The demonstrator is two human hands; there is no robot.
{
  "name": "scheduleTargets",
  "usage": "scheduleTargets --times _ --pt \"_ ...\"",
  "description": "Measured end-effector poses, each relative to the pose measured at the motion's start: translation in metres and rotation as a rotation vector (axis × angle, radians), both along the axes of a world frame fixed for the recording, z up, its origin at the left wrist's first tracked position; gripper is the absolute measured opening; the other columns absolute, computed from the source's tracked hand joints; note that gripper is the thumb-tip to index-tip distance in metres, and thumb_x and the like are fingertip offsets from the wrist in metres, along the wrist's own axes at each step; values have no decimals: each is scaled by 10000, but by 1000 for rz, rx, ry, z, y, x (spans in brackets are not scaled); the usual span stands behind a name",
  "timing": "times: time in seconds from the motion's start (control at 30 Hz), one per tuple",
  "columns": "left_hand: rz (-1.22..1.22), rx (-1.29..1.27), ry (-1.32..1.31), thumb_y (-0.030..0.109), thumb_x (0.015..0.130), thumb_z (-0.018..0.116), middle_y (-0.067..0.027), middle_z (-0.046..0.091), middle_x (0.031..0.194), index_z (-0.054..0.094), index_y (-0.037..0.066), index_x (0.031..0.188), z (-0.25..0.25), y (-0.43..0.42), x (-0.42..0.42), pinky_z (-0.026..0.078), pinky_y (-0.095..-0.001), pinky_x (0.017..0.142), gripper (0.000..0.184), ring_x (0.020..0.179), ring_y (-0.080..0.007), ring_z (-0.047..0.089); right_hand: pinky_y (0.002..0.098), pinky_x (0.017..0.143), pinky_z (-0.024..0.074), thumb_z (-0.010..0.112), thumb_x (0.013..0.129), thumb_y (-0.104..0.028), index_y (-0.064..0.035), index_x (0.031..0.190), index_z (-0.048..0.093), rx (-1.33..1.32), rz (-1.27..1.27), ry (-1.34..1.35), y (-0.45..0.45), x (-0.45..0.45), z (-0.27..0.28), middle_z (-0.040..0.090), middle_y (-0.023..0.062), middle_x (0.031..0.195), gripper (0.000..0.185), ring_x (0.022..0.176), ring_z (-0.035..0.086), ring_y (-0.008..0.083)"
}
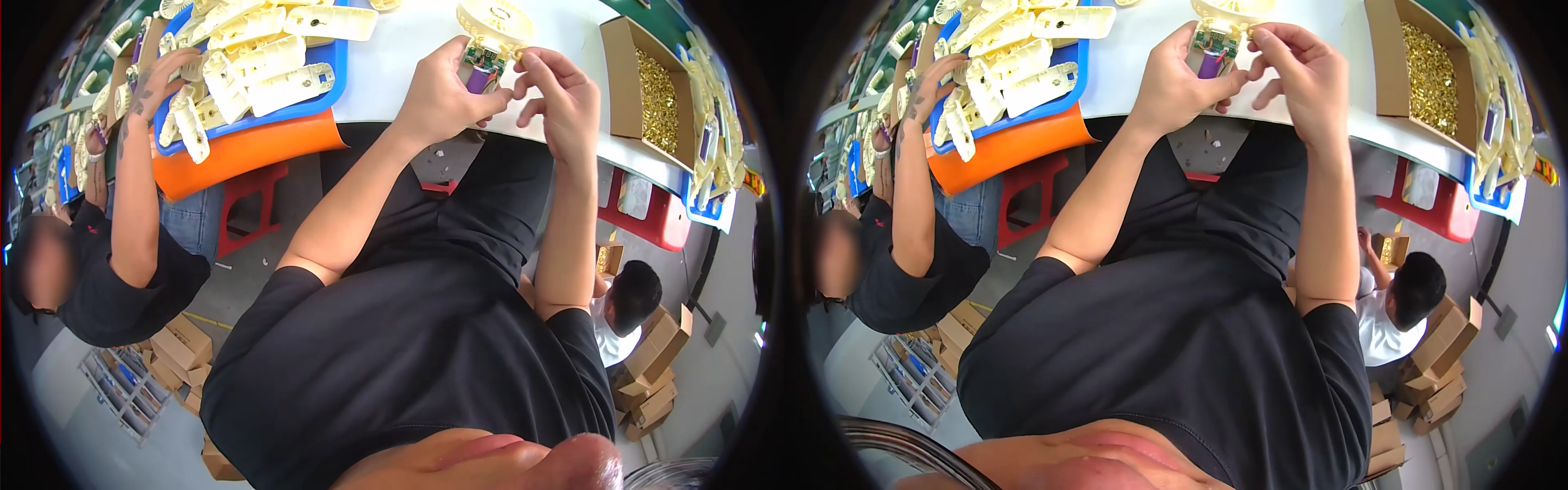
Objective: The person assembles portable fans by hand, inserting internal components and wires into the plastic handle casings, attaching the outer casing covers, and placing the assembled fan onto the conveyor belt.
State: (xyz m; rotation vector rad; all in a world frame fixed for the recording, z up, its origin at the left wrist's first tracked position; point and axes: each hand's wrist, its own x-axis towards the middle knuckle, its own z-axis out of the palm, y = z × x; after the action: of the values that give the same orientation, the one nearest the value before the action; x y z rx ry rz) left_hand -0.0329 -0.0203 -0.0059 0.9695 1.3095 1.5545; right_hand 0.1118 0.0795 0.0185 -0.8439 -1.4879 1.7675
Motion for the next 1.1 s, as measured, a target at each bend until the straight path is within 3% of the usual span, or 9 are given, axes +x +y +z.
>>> scheduleTargets --times 0.1,0.47,0.8,0.9,1.1 --pt "22 -23 122 63 845 807 -57 714 852 616 -6 1121 2 1 2 559 -257 525 343 602 -101 667 254 470 569 692 983 -117 93 1052 700 58 -39 -12 -4 -2 -6 693 108 923 221 728 668 121" --pt "45 -20 129 45 843 768 -51 709 894 605 -9 1144 -9 5 2 561 -248 535 347 630 -93 669 242 462 557 715 971 -107 104 1040 711 23 -96 26 -6 -6 -14 699 100 872 222 731 648 108" --pt "61 86 230 53 862 737 -45 686 910 599 -5 1158 -20 9 -1 563 -258 548 332 656 -97 666 228 443 523 763 938 -103 101 1002 719 116 -230 -107 -13 -17 -19 698 78 794 218 630 624 83" --pt "6 75 150 150 834 729 -133 749 925 595 -53 1190 -18 6 -7 579 -304 651 431 719 -172 727 222 433 505 769 934 -111 95 997 718 79 -209 -95 -15 -17 -21 690 66 773 221 615 614 72" --pt "-36 -40 -2 137 871 662 -84 716 879 562 -51 1229 3 -2 -10 539 -265 501 417 625 -111 665 219 417 474 769 934 -141 91 1015 698 34 -148 -73 -10 -20 -20 673 50 737 256 599 599 64"
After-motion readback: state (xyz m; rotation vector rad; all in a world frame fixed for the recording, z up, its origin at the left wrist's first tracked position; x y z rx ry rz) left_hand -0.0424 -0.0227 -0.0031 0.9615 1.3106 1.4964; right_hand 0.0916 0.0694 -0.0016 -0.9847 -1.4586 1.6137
